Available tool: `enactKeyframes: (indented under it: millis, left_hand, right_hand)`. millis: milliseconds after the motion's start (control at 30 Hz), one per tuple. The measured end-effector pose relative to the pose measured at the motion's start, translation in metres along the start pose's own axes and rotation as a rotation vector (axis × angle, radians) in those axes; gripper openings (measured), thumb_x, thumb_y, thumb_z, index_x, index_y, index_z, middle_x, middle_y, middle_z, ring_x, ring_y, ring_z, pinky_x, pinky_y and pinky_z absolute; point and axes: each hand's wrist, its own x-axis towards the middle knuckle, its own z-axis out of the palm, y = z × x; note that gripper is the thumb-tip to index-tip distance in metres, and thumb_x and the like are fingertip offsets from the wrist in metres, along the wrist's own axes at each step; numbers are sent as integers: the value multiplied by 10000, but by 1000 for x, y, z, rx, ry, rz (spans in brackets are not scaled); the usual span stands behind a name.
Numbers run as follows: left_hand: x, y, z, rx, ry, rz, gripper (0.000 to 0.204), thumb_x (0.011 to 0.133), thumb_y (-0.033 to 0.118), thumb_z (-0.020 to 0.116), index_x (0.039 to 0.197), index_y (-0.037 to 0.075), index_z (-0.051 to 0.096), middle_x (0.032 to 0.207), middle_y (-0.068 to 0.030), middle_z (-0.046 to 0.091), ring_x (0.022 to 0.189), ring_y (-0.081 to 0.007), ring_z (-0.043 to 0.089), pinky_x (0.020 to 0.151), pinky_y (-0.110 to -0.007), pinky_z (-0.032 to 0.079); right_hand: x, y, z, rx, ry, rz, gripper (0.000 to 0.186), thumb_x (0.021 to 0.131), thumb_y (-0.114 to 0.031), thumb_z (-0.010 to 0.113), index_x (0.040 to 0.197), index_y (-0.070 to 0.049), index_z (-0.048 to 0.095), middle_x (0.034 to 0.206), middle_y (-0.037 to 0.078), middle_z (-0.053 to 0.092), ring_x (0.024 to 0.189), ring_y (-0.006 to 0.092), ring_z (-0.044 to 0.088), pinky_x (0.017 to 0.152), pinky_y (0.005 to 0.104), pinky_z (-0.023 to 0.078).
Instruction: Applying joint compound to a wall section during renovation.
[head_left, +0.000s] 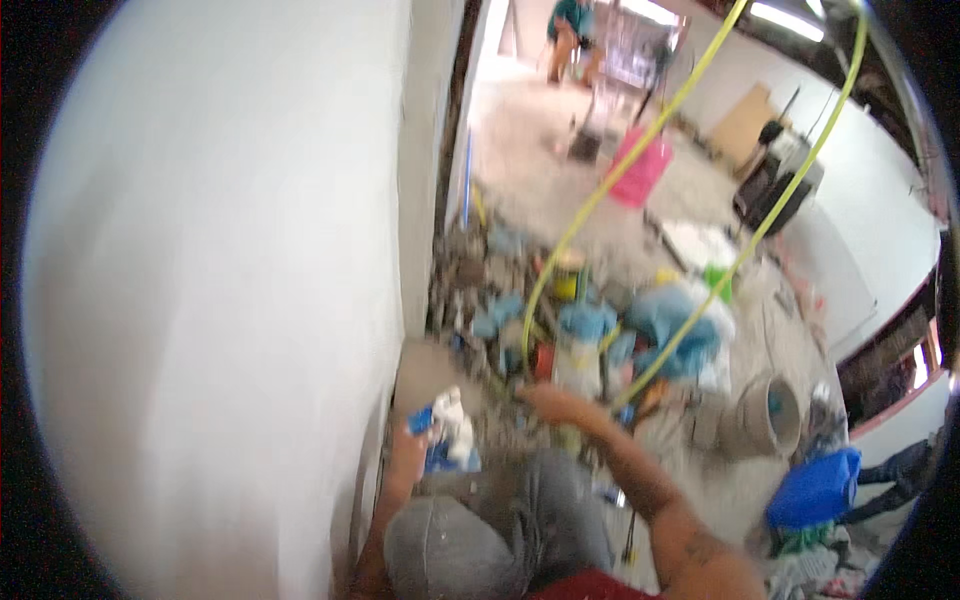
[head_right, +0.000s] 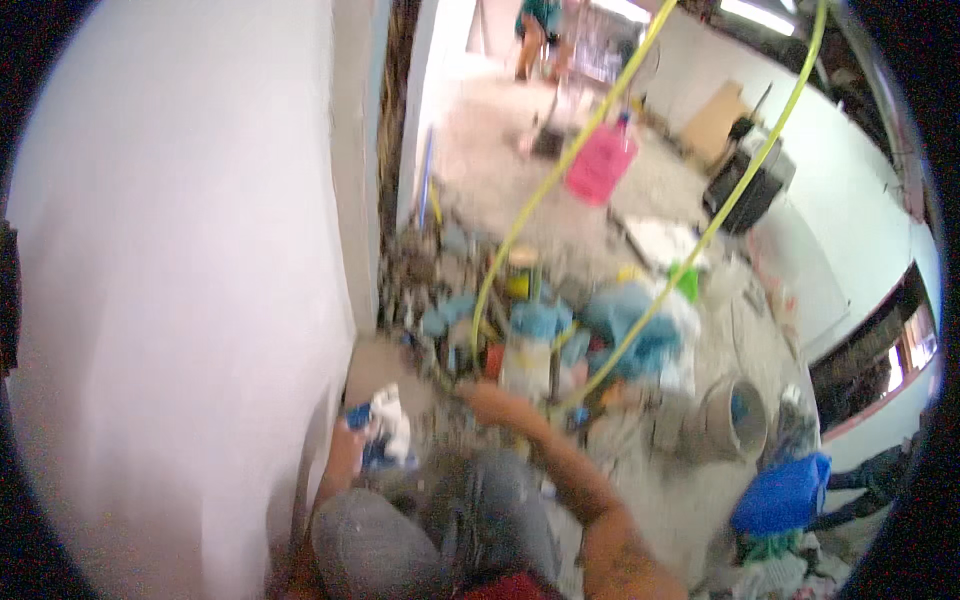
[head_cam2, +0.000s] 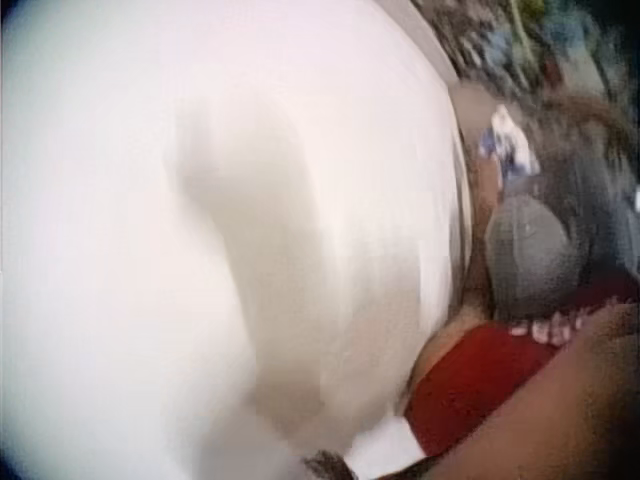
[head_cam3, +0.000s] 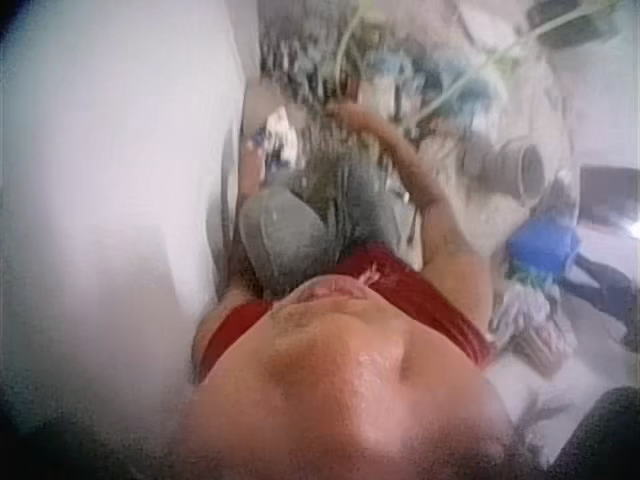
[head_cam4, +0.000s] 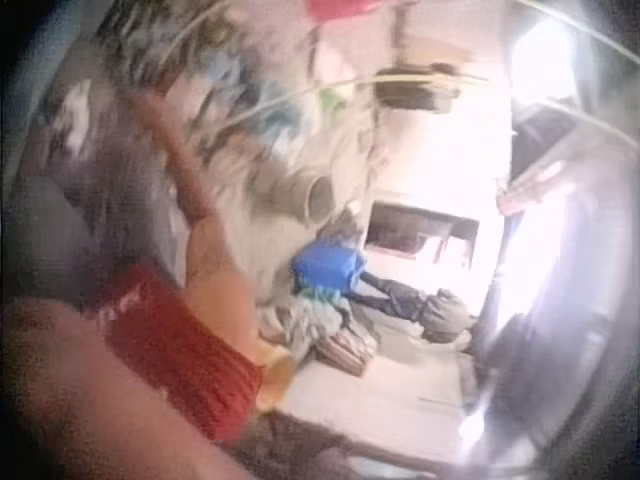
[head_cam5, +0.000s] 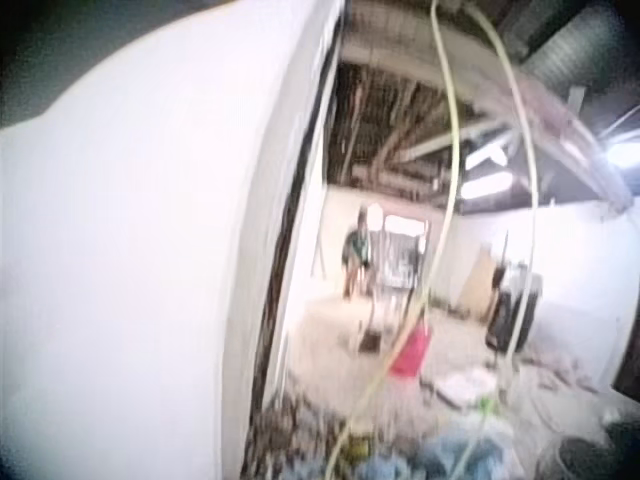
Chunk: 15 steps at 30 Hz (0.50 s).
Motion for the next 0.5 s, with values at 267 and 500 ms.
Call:
enactKeyframes:
  millis: [267, 500]
  left_hand:
    - [-18, 176, 30, -318, -116, -45, 172, 755, 123, 686, 882, 25, 623, 737, -13, 614, 630, -78, 541, 553, -253, 434]
    - [-101, 405, 8, -315, -172, 411, 363, 805, 114, 545, 1144, 3, 478, 1041, -124, 560, 998, -239, 533, 849, -337, 446]
  right_hand:
    - [-71, -42, -244, -255, 710, -141, 524, 664, 20, 464, 1189, 22, 475, 1117, 228, 548, 1065, 353, 507, 946, 369, 388]
    - [-333, -199, -461, -206, 1860, -397, 562, 656, 155, 390, 1201, 29, 447, 1180, 184, 513, 1141, 268, 478, 980, 324, 337]
